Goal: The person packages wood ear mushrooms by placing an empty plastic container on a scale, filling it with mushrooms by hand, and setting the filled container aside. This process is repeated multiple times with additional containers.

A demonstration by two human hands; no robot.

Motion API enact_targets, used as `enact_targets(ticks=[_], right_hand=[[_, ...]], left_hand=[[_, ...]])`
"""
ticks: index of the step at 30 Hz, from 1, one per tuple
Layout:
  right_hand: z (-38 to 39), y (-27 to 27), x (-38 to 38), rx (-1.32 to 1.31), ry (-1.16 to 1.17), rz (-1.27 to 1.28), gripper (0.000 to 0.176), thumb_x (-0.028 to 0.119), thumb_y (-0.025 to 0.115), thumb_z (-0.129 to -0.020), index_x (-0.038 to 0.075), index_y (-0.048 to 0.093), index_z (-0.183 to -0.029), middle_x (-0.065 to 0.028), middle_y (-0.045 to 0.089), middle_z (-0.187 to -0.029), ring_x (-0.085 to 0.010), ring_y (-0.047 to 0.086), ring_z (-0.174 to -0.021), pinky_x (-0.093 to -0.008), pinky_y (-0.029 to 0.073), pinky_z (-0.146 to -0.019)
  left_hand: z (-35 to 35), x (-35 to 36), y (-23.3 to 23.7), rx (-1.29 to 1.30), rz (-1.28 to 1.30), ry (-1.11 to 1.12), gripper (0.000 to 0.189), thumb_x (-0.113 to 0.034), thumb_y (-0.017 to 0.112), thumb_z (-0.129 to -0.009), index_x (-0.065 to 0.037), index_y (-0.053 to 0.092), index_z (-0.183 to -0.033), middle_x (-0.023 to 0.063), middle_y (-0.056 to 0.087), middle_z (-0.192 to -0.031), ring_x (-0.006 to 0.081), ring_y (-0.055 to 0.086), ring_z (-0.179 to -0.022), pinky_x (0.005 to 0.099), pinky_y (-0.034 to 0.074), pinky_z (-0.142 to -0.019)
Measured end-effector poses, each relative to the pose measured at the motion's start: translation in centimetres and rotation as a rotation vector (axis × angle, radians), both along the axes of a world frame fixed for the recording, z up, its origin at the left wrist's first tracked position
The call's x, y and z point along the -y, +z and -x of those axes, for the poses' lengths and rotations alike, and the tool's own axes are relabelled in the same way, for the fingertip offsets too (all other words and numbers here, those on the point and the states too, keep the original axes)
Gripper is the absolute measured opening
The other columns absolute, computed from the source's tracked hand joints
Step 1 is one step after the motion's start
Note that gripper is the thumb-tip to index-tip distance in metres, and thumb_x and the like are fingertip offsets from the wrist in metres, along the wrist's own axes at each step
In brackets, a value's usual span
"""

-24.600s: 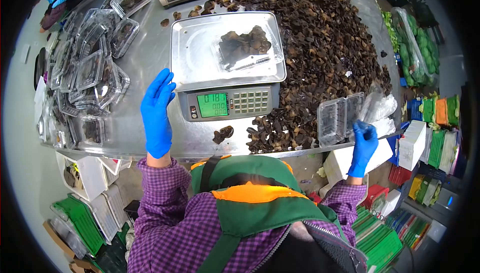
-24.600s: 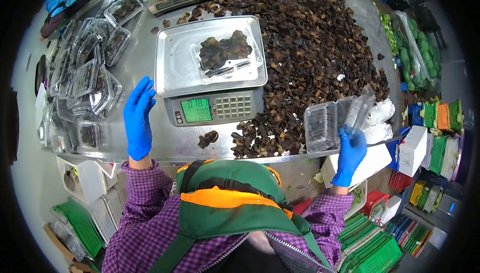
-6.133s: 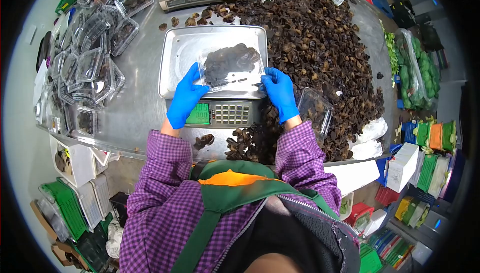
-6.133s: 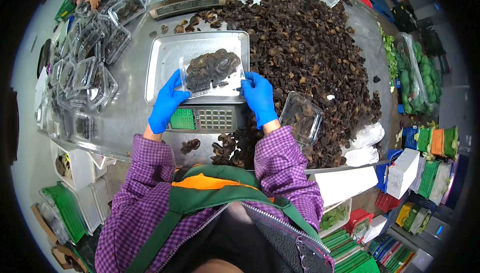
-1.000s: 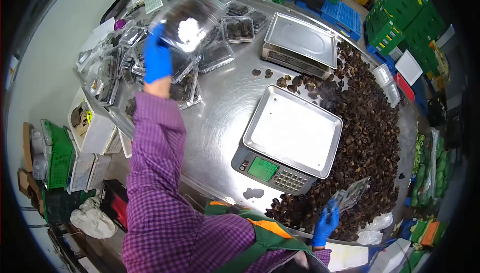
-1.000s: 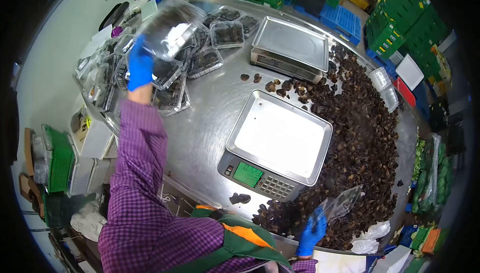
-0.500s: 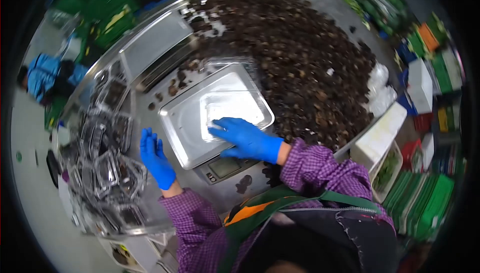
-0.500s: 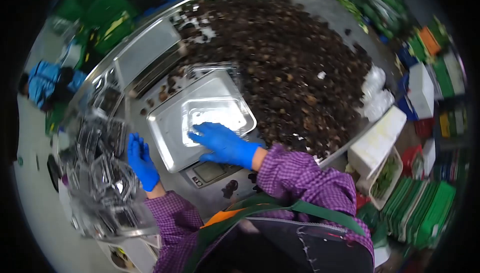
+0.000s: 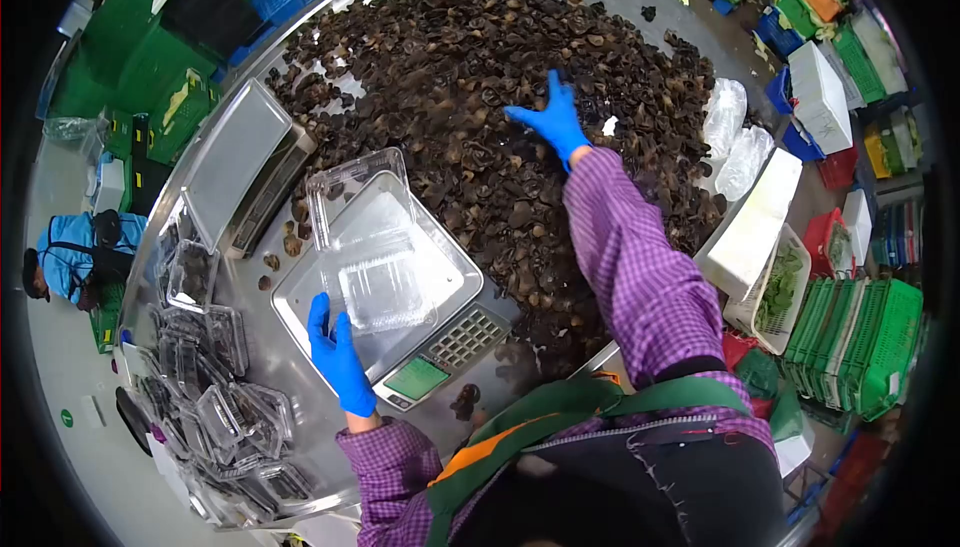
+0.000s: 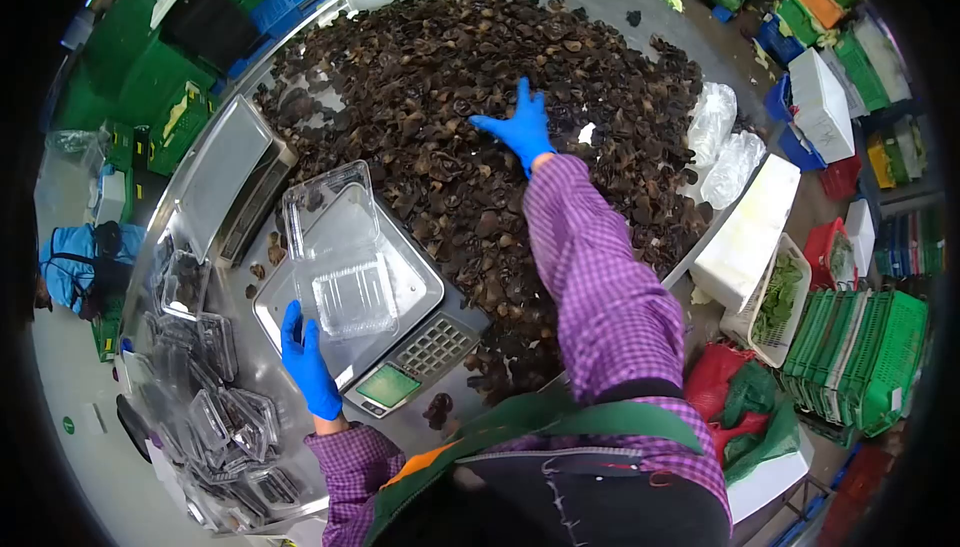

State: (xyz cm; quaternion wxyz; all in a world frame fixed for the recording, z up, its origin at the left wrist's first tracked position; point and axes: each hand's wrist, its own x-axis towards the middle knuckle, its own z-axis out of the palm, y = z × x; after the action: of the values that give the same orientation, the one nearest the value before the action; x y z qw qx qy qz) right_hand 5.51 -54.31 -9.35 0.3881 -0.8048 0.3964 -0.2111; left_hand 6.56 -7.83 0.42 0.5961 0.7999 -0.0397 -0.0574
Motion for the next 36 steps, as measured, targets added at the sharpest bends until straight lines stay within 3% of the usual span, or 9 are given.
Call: enact_targets(ticks=[3, 5, 8, 12, 16, 18, 21, 30, 36], right_hand=[[-3.6, -0.4, -1.9, -0.198, 0.193, 0.112, 0.122, 0.066, 0.08, -0.05, 0.016, 0.026, -0.147, -0.0301, 0.013, -0.15, -0.0521, 0.02, -0.135, -0.0534, 0.026, -0.11], [-4.6, 0.8, -4.9, -0.331, 0.47, 0.286, 0.102, 0.053, 0.081, -0.057, 0.017, 0.038, -0.142, -0.0243, 0.027, -0.146, -0.0485, 0.031, -0.13, -0.0532, 0.033, -0.106], [-5.0, -1.6, -8.3, -0.311, 0.56, 0.285, 0.048, 0.016, 0.068, -0.073, 0.013, 0.058, -0.12, -0.0157, 0.051, -0.12, -0.0396, 0.051, -0.11, -0.0489, 0.046, -0.092], [-3.9, -2.1, -6.7, -0.109, 0.615, 0.23, 0.03, 0.01, 0.064, -0.071, 0.013, 0.063, -0.101, -0.0143, 0.06, -0.102, -0.0339, 0.058, -0.098, -0.0417, 0.048, -0.084], [-1.4, 1.4, -7.1, 0.034, 0.54, 0.086, 0.032, 0.014, 0.067, -0.069, 0.013, 0.063, -0.1, -0.0144, 0.059, -0.102, -0.0357, 0.058, -0.098, -0.042, 0.048, -0.085], [0.9, 3.1, -7.8, -0.212, 0.792, 0.121, 0.043, 0.022, 0.073, -0.067, 0.014, 0.062, -0.108, -0.0158, 0.054, -0.119, -0.0373, 0.054, -0.108, -0.0427, 0.047, -0.09], [5.2, 3.9, -12.5, -0.581, 0.707, 0.393, 0.08, 0.032, 0.083, -0.06, 0.02, 0.049, -0.131, -0.021, 0.035, -0.139, -0.041, 0.041, -0.124, -0.0471, 0.042, -0.099], [5.1, -1.0, -8.9, -0.081, 0.534, 0.206, 0.05, 0.01, 0.072, -0.066, 0.008, 0.058, -0.114, -0.0175, 0.059, -0.104, -0.0341, 0.06, -0.097, -0.0396, 0.049, -0.084], [5.7, 8.9, -12.1, 0.074, 0.642, -0.097, 0.053, 0.005, 0.072, -0.066, 0.004, 0.057, -0.116, -0.0112, 0.064, -0.107, -0.0187, 0.062, -0.098, -0.0319, 0.05, -0.085]], left_hand=[[0.1, 0.2, -0.8, -0.009, -0.01, 0.007, 0.046, -0.001, 0.056, -0.087, 0.003, 0.046, -0.132, 0.0137, 0.049, -0.135, 0.0234, 0.046, -0.125, 0.0348, 0.036, -0.104], [0.2, 0.8, -0.8, -0.017, 0.01, 0.018, 0.046, -0.001, 0.056, -0.087, 0.002, 0.046, -0.132, 0.0138, 0.049, -0.135, 0.0238, 0.045, -0.125, 0.0352, 0.035, -0.105], [0.5, 1.4, -1.2, -0.024, 0.033, 0.021, 0.045, -0.001, 0.056, -0.088, 0.002, 0.047, -0.131, 0.014, 0.049, -0.135, 0.0243, 0.045, -0.126, 0.0361, 0.033, -0.107], [0.7, 1.6, -1.6, 0.01, 0.043, -0.017, 0.043, 0.004, 0.051, -0.087, 0.003, 0.047, -0.13, 0.0147, 0.048, -0.136, 0.0246, 0.043, -0.128, 0.037, 0.029, -0.111], [1.1, 1.0, -2.1, 0.008, 0.08, -0.026, 0.045, 0.009, 0.045, -0.085, 0.004, 0.047, -0.13, 0.0155, 0.048, -0.136, 0.025, 0.041, -0.131, 0.0366, 0.027, -0.112], [1.2, 0.7, -2.5, 0.001, 0.098, -0.024, 0.044, 0.009, 0.044, -0.085, 0.004, 0.048, -0.129, 0.016, 0.049, -0.135, 0.0252, 0.042, -0.129, 0.036, 0.027, -0.111], [1.1, 0.7, -2.7, 0.008, 0.104, -0.033, 0.043, 0.01, 0.044, -0.085, 0.003, 0.049, -0.128, 0.0157, 0.05, -0.133, 0.0256, 0.044, -0.128, 0.0362, 0.028, -0.111], [2.0, 0.4, -2.4, 0.065, 0.19, 0.123, 0.043, 0.012, 0.037, -0.084, 0.004, 0.05, -0.125, 0.0143, 0.053, -0.13, 0.0227, 0.049, -0.122, 0.0332, 0.032, -0.108], [2.9, 0.2, -2.9, 0.028, 0.276, 0.201, 0.049, 0.014, 0.035, -0.082, 0.003, 0.046, -0.128, 0.0151, 0.049, -0.133, 0.024, 0.044, -0.126, 0.0347, 0.028, -0.111]])
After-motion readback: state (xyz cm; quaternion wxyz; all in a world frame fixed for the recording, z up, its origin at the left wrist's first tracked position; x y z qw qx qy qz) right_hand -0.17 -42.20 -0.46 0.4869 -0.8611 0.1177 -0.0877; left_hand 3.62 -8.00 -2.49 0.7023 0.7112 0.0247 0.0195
